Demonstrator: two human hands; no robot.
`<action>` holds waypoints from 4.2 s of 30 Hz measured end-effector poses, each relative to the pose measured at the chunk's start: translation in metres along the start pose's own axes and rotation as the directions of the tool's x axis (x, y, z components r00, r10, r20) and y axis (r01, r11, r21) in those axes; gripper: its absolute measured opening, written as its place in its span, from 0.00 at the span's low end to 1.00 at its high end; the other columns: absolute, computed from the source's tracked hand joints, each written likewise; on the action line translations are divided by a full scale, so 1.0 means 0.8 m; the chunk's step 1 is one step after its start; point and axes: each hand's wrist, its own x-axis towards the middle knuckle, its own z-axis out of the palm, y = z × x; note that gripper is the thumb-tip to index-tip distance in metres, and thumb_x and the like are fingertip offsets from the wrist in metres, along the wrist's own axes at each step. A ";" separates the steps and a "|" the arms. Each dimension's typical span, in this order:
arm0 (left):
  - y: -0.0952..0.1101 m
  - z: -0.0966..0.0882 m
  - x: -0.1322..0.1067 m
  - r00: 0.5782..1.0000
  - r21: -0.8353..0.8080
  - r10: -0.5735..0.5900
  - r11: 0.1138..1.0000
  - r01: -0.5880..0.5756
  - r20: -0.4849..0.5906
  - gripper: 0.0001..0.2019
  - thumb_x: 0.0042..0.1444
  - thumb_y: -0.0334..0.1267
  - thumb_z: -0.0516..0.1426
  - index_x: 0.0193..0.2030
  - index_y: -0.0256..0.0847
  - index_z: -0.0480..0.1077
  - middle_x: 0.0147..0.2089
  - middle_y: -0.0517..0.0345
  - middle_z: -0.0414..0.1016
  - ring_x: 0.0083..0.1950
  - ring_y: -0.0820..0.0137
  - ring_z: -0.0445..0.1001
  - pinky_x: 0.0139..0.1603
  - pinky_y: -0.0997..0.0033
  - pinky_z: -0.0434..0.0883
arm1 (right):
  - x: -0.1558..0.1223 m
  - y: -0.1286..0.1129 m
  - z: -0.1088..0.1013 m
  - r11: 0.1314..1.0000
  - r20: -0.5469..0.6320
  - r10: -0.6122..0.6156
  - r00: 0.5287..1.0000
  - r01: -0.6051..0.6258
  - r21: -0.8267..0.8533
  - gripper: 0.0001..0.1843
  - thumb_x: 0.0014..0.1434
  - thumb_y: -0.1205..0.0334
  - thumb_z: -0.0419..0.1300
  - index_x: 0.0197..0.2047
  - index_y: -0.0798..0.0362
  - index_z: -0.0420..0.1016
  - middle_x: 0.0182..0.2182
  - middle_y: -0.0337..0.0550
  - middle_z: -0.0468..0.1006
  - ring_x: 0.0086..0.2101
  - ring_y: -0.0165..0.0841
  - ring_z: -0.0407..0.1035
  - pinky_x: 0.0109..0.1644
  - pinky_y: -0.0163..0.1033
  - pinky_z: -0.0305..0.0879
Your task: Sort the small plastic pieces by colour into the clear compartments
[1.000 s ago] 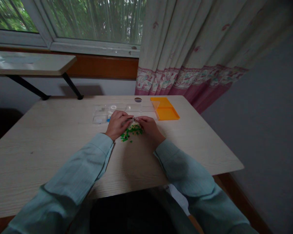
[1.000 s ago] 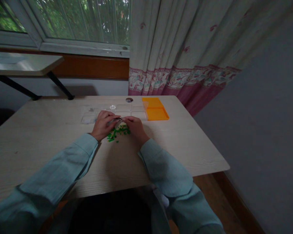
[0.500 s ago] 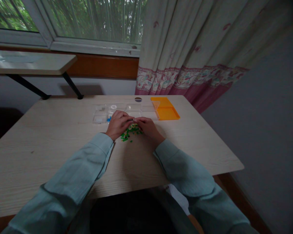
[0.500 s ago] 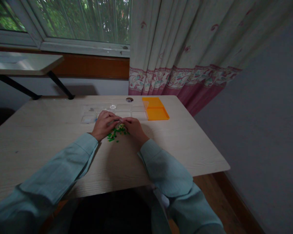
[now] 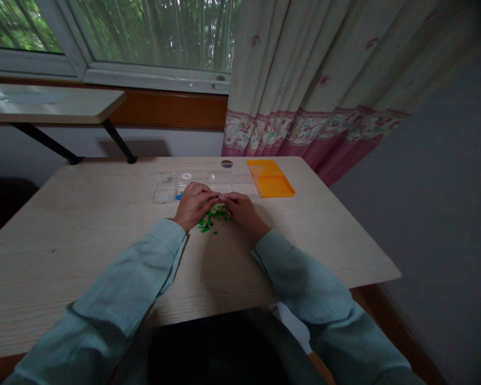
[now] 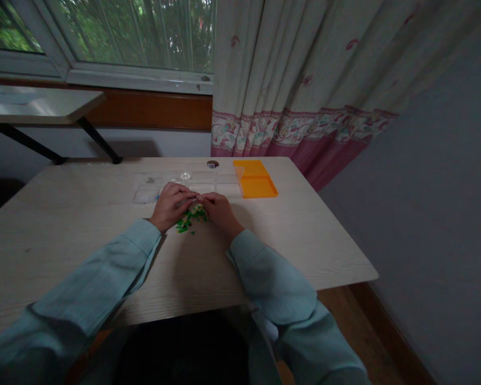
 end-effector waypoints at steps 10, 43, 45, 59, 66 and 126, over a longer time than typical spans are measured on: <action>-0.006 0.001 -0.002 0.994 -0.025 -0.041 0.999 0.039 -0.104 0.12 0.63 0.44 0.54 0.46 0.46 0.77 0.39 0.55 0.75 0.46 0.66 0.67 0.51 0.61 0.64 | 0.001 0.000 -0.001 0.994 -0.097 -0.073 0.993 0.065 -0.083 0.14 0.59 0.56 0.58 0.35 0.55 0.82 0.33 0.45 0.79 0.37 0.34 0.71 0.43 0.38 0.64; -0.014 0.004 0.005 0.981 0.226 -0.161 0.957 0.182 -0.109 0.14 0.63 0.43 0.53 0.50 0.49 0.76 0.42 0.51 0.71 0.46 0.59 0.63 0.47 0.56 0.61 | 0.003 -0.004 -0.001 0.999 -0.175 0.018 0.984 -0.010 0.046 0.14 0.57 0.56 0.57 0.35 0.55 0.81 0.28 0.42 0.78 0.35 0.33 0.71 0.38 0.36 0.65; -0.013 0.003 0.005 0.985 0.233 -0.155 0.957 0.170 -0.081 0.14 0.63 0.43 0.53 0.51 0.50 0.76 0.42 0.51 0.71 0.47 0.59 0.62 0.47 0.56 0.61 | 0.003 -0.003 0.001 0.999 -0.167 0.005 0.986 0.002 0.039 0.13 0.57 0.57 0.57 0.35 0.54 0.81 0.29 0.43 0.79 0.36 0.33 0.71 0.39 0.36 0.65; -0.011 0.000 0.004 0.968 0.117 -0.181 0.972 0.203 -0.176 0.16 0.66 0.43 0.48 0.53 0.46 0.74 0.40 0.52 0.70 0.46 0.62 0.63 0.50 0.59 0.61 | -0.004 -0.001 0.013 0.900 -0.009 -0.249 0.968 0.228 -0.371 0.10 0.62 0.60 0.58 0.39 0.53 0.80 0.35 0.45 0.77 0.38 0.34 0.68 0.45 0.39 0.63; -0.011 -0.001 0.003 0.974 0.102 -0.146 0.981 0.166 -0.174 0.16 0.66 0.44 0.48 0.52 0.48 0.74 0.38 0.54 0.69 0.44 0.63 0.64 0.49 0.60 0.61 | -0.015 -0.016 0.037 0.675 0.268 -0.328 0.906 0.423 -0.604 0.11 0.61 0.62 0.59 0.45 0.51 0.79 0.45 0.48 0.73 0.46 0.39 0.62 0.52 0.44 0.57; -0.007 0.000 0.004 0.989 0.047 -0.106 0.993 0.111 -0.104 0.12 0.61 0.48 0.55 0.39 0.45 0.76 0.38 0.55 0.73 0.45 0.63 0.67 0.50 0.59 0.63 | 0.006 0.018 -0.001 0.999 -0.112 0.023 0.993 -0.018 0.045 0.11 0.57 0.56 0.60 0.37 0.52 0.81 0.36 0.43 0.82 0.39 0.33 0.73 0.45 0.39 0.67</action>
